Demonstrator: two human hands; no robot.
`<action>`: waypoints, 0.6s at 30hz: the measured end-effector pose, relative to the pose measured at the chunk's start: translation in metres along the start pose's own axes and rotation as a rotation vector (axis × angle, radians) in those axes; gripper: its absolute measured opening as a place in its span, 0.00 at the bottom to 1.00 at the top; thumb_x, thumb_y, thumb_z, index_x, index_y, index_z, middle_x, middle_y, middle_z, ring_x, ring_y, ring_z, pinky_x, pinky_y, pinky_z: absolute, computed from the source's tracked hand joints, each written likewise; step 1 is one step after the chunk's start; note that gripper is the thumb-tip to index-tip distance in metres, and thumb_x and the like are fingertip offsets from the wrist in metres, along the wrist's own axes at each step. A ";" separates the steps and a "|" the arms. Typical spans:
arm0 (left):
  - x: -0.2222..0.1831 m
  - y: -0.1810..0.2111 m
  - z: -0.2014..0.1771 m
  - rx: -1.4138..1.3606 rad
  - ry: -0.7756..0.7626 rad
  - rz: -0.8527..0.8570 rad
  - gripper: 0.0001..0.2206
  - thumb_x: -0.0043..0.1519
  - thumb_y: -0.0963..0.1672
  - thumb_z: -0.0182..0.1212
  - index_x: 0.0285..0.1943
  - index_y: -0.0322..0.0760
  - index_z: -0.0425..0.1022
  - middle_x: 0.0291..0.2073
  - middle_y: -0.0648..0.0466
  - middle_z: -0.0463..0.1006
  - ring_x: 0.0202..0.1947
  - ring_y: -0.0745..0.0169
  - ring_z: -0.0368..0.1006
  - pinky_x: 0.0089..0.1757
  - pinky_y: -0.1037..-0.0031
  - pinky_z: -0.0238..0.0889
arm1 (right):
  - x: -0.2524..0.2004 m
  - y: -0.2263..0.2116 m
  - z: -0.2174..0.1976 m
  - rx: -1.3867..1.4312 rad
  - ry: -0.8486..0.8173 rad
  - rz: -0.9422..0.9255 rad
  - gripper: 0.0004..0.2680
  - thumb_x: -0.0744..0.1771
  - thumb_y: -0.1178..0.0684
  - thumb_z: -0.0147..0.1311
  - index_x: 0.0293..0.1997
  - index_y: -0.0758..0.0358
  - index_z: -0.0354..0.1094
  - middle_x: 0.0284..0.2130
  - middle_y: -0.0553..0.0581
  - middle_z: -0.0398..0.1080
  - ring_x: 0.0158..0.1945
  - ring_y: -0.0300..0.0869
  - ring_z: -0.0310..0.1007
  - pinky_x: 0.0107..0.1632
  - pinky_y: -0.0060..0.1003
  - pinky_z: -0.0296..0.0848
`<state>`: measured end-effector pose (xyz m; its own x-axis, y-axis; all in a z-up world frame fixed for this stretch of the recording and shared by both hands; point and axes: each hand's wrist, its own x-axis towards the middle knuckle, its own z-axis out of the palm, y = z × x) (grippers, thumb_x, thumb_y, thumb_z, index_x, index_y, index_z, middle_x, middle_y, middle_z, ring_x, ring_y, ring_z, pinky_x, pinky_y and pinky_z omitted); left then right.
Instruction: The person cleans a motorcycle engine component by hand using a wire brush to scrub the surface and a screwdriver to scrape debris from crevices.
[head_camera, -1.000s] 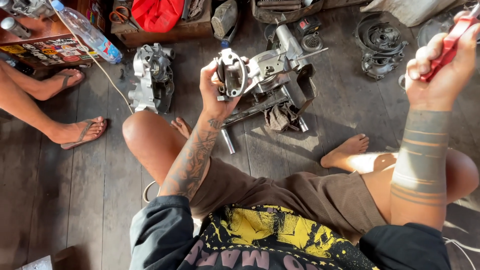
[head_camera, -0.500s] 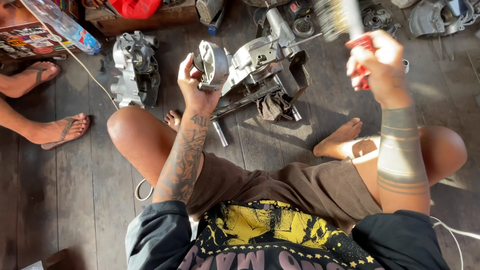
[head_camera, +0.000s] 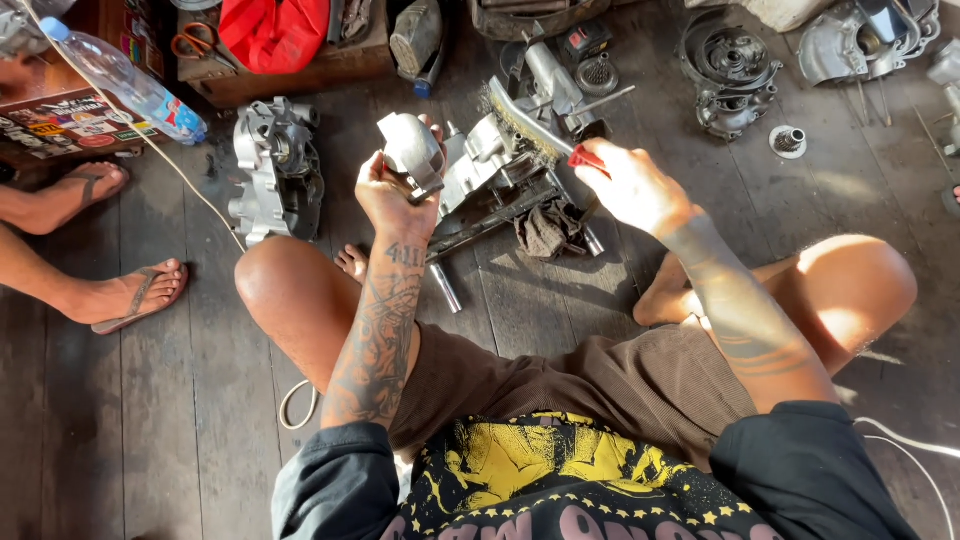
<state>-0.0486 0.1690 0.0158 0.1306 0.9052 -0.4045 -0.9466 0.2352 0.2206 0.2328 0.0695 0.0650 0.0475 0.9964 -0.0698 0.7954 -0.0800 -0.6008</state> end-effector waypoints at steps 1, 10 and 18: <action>-0.001 0.000 0.000 -0.002 -0.005 0.003 0.17 0.59 0.49 0.51 0.47 0.35 0.78 0.42 0.44 0.83 0.41 0.39 0.81 0.53 0.49 0.71 | -0.002 0.008 0.008 -0.001 0.003 -0.005 0.11 0.71 0.46 0.56 0.59 0.51 0.69 0.41 0.62 0.78 0.44 0.56 0.79 0.48 0.50 0.76; -0.011 -0.002 0.001 -0.049 0.028 -0.075 0.23 0.55 0.53 0.57 0.48 0.29 0.76 0.43 0.34 0.81 0.43 0.29 0.80 0.50 0.48 0.74 | 0.035 0.007 0.043 -0.367 0.105 0.122 0.10 0.72 0.41 0.46 0.60 0.41 0.60 0.41 0.58 0.78 0.42 0.56 0.81 0.47 0.54 0.79; -0.008 0.005 0.004 0.058 0.062 -0.112 0.23 0.52 0.52 0.67 0.45 0.28 0.79 0.42 0.37 0.83 0.41 0.38 0.82 0.47 0.56 0.77 | -0.001 -0.006 0.010 -0.281 -0.072 0.077 0.15 0.70 0.42 0.50 0.63 0.47 0.60 0.46 0.68 0.76 0.48 0.61 0.79 0.53 0.56 0.77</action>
<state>-0.0528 0.1647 0.0237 0.2147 0.8486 -0.4835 -0.9083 0.3555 0.2206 0.2220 0.0683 0.0610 0.0792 0.9825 -0.1684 0.9277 -0.1344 -0.3482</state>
